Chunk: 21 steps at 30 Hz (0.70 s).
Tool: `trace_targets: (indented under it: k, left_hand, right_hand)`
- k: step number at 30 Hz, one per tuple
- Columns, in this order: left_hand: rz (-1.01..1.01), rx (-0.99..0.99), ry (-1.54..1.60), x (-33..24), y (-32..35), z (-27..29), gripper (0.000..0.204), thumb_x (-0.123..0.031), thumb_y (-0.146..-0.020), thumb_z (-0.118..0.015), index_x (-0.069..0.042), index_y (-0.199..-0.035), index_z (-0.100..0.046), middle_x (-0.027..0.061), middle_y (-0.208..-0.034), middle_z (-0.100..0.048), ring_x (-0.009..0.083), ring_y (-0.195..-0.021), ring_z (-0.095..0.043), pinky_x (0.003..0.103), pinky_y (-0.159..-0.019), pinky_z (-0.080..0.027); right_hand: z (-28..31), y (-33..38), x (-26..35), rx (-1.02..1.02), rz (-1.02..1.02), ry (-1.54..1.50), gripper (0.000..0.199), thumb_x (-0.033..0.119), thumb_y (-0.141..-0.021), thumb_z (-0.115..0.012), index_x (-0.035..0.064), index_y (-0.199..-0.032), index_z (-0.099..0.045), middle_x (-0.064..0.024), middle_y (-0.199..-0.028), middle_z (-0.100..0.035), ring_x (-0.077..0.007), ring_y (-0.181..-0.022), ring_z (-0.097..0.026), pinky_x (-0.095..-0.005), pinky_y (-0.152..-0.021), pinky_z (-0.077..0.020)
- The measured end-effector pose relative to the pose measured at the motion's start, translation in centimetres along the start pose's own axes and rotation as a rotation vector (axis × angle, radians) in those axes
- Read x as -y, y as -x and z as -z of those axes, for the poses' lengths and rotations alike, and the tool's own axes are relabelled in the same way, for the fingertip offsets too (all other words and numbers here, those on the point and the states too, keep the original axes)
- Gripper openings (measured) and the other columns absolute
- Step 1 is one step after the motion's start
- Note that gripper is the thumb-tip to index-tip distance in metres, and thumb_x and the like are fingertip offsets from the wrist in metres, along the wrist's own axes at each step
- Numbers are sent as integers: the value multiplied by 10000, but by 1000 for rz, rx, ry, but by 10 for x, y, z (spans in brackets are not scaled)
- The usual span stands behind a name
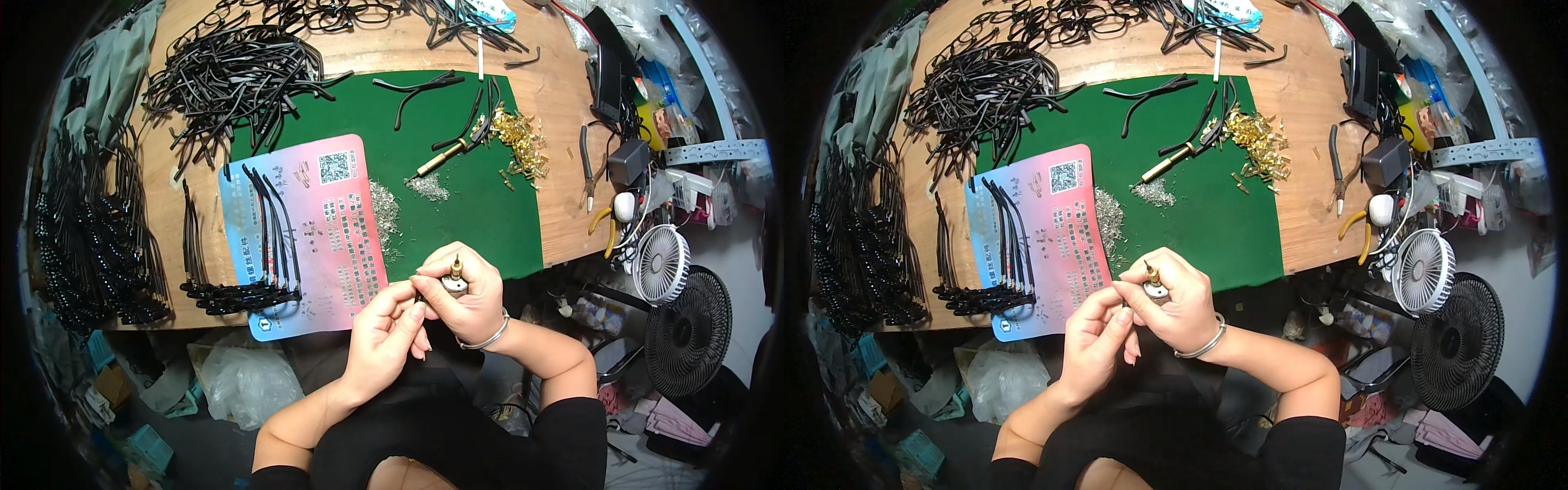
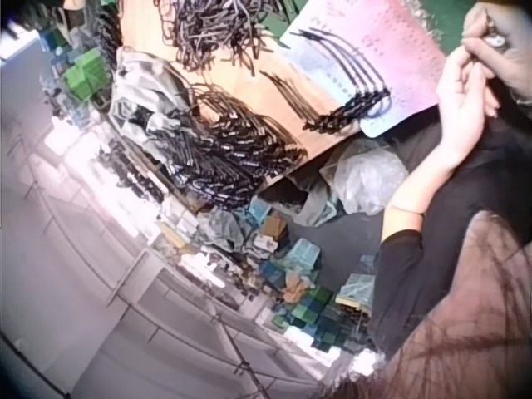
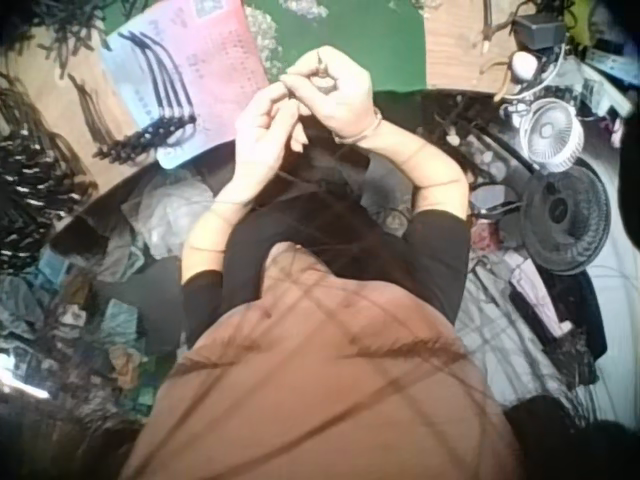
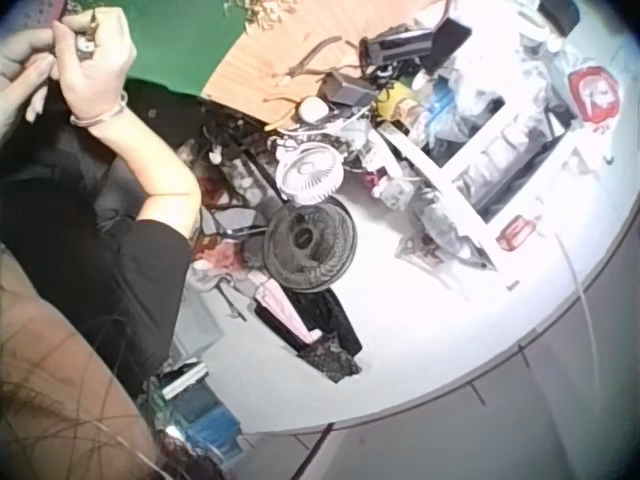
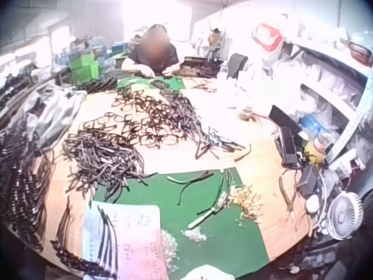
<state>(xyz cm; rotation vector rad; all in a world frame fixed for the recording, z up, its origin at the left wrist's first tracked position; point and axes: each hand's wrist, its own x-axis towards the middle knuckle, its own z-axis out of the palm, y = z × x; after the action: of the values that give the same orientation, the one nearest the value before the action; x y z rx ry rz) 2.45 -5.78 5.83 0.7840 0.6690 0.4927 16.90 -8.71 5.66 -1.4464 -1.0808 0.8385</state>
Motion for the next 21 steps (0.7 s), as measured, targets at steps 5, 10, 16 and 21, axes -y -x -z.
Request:
trace_targets:
  k: [5, 10, 16, 21]
  left_hand:
    - [48, 61, -61, -4, -5, 11, 285, -92, -951, -469, 31, -1208, -463, 103, -965, -632, 68, -613, -549, 195, -550, -473]
    - [88, 124, -198, -8, -6, 19, 275, -63, -948, -449, -2, -1214, -479, 77, -972, -633, 56, -609, -531, 190, -555, -460]
    - [138, 146, -330, -5, -12, 21, 325, -34, -940, -422, -11, -1265, -423, 79, -953, -607, 69, -604, -528, 193, -530, -456]
    - [84, -70, -467, 0, -9, 32, 292, 10, -921, -421, 2, -1210, -459, 59, -891, -614, 58, -576, -532, 200, -505, -463]
  right_hand:
    - [26, -25, 10, 376, -604, -403, 191, 177, -861, -636, 1, -902, -573, -26, -719, -581, -48, -569, -508, -186, -504, -416]
    - [38, -35, -5, 636, -911, -533, 275, 267, -848, -652, 29, -938, -550, -24, -707, -576, -56, -526, -491, -192, -465, -412]
    - [35, -30, -11, 591, -729, -228, 426, 367, -836, -649, -2, -1007, -525, -36, -800, -569, -54, -552, -502, -205, -480, -435]
    - [56, -14, -27, 432, -225, 400, 408, 259, -891, -532, -13, -1161, -391, -222, -1014, -509, -324, -811, -585, -390, -746, -488]
